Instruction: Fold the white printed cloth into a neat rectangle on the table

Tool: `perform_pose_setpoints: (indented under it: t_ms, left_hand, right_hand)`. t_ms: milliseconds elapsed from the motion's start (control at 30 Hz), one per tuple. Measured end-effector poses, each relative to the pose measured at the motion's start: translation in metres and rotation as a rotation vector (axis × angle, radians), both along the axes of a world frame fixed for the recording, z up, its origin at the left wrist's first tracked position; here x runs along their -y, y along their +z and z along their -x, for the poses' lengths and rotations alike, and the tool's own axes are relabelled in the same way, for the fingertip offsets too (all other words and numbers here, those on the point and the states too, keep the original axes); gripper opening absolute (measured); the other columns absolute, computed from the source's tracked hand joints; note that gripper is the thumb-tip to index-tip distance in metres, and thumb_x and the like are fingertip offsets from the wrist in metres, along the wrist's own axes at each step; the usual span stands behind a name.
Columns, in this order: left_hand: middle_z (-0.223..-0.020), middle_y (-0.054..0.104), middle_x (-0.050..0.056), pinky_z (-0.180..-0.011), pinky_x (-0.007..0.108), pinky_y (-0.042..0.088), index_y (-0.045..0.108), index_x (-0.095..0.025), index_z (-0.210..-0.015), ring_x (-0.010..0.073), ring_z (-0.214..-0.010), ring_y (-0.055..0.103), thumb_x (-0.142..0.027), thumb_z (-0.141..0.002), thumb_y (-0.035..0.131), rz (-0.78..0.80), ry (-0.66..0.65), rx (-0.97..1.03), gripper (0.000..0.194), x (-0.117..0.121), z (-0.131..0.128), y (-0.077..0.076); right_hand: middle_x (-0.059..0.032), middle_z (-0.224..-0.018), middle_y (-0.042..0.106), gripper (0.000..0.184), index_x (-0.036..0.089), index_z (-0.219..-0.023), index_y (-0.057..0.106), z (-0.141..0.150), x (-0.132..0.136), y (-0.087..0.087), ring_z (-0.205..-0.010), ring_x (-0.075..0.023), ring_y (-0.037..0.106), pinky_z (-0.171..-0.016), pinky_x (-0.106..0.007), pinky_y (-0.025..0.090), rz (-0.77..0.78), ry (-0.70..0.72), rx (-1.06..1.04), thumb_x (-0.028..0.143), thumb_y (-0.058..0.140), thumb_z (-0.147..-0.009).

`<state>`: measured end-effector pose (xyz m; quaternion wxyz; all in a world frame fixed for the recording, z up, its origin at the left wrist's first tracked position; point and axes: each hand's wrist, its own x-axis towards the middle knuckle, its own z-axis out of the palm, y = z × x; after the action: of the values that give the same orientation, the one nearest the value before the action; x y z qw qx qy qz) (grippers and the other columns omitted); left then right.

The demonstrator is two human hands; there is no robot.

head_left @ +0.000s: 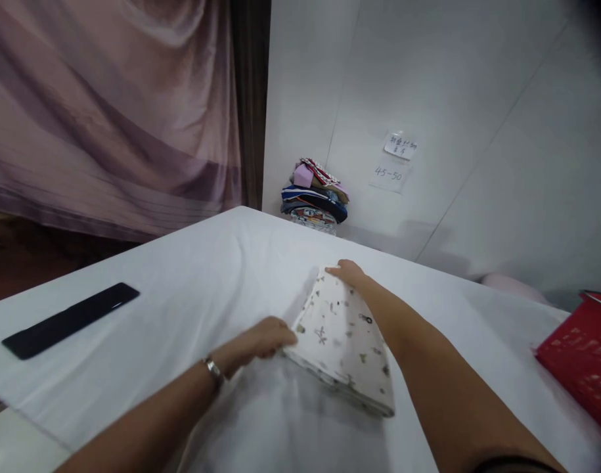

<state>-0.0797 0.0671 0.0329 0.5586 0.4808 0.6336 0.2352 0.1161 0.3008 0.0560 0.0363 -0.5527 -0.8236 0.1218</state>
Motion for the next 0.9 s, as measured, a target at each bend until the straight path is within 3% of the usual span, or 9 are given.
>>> perform_pose_setpoints:
  t_ms: [100,200,367,567,667,767,833,900]
  left_hand:
    - [-0.041,0.037,-0.005,-0.041,0.023,0.015,0.048,-0.018,-0.053,0.0074,-0.038,0.029,-0.031,-0.055,0.064,-0.003,-0.008,-0.055,0.021,-0.028,0.041,0.018]
    - [-0.039,0.035,-0.005,-0.042,0.024,0.012,0.045,-0.018,-0.049,0.0072,-0.037,0.025,-0.032,-0.055,0.062,0.042,-0.045,-0.12,0.023,-0.044,0.061,0.026]
    - [-0.038,0.033,-0.005,-0.042,0.024,0.012,0.042,-0.019,-0.046,0.0076,-0.037,0.024,-0.032,-0.054,0.065,0.04,-0.061,-0.052,0.028,-0.044,0.063,0.022]
    - [-0.038,0.035,-0.004,-0.042,0.024,0.015,0.044,-0.018,-0.048,0.0074,-0.037,0.026,-0.038,-0.059,0.064,0.011,-0.1,-0.087,0.03,-0.037,0.063,0.023]
    - [-0.037,0.037,-0.003,-0.042,0.025,0.016,0.045,-0.018,-0.048,0.0076,-0.037,0.027,-0.038,-0.061,0.062,0.005,-0.119,-0.135,0.03,-0.038,0.064,0.022]
    - [-0.037,0.037,-0.003,-0.041,0.024,0.016,0.043,-0.018,-0.047,0.0075,-0.036,0.027,-0.037,-0.061,0.062,-0.006,-0.129,-0.135,0.031,-0.041,0.064,0.018]
    - [-0.037,0.035,-0.004,-0.04,0.024,0.016,0.041,-0.018,-0.046,0.0072,-0.036,0.027,-0.037,-0.06,0.063,-0.016,-0.128,-0.124,0.032,-0.043,0.064,0.015]
    - [-0.037,0.033,-0.004,-0.039,0.024,0.016,0.04,-0.018,-0.045,0.0067,-0.036,0.026,-0.037,-0.06,0.064,-0.018,-0.107,-0.116,0.035,-0.045,0.063,0.014]
  right_hand:
    - [-0.0152,-0.12,0.058,0.065,0.014,-0.115,0.057,0.007,-0.01,0.006,-0.111,-0.0295,0.052,-0.086,-0.032,0.04,-0.011,-0.085,0.007,0.067,0.044,-0.079]
    - [-0.0163,-0.116,0.059,0.063,0.013,-0.114,0.057,0.016,-0.013,0.002,-0.108,-0.0285,0.054,-0.083,-0.032,0.041,0.0,-0.139,0.016,0.065,0.043,-0.08]
    - [-0.0169,-0.111,0.062,0.061,0.014,-0.108,0.061,0.017,-0.004,-0.011,-0.104,-0.0287,0.056,-0.082,-0.033,0.042,0.018,-0.174,0.029,0.064,0.04,-0.082]
    - [-0.0165,-0.125,0.053,0.056,0.013,-0.124,0.051,0.009,0.01,-0.003,-0.119,-0.0292,0.045,-0.095,-0.038,0.035,-0.046,-0.13,0.009,0.054,0.036,-0.089]
    - [-0.0105,-0.132,0.048,0.05,0.019,-0.128,0.047,0.006,0.047,-0.01,-0.125,-0.0263,0.038,-0.102,-0.038,0.03,-0.1,0.054,-0.112,0.05,0.036,-0.09]
    - [-0.0065,-0.134,0.048,0.049,0.024,-0.128,0.048,0.001,0.107,-0.025,-0.125,-0.0246,0.039,-0.103,-0.041,0.031,-0.081,0.355,-0.272,0.052,0.039,-0.088]
    - [-0.0044,-0.137,0.044,0.049,0.027,-0.129,0.047,-0.003,0.146,-0.032,-0.127,-0.0237,0.036,-0.106,-0.042,0.027,-0.032,0.535,-0.273,0.053,0.04,-0.088]
    - [-0.004,-0.142,0.037,0.05,0.028,-0.132,0.043,-0.007,0.173,-0.034,-0.131,-0.0244,0.031,-0.108,-0.047,0.022,-0.017,0.607,-0.254,0.052,0.04,-0.088]
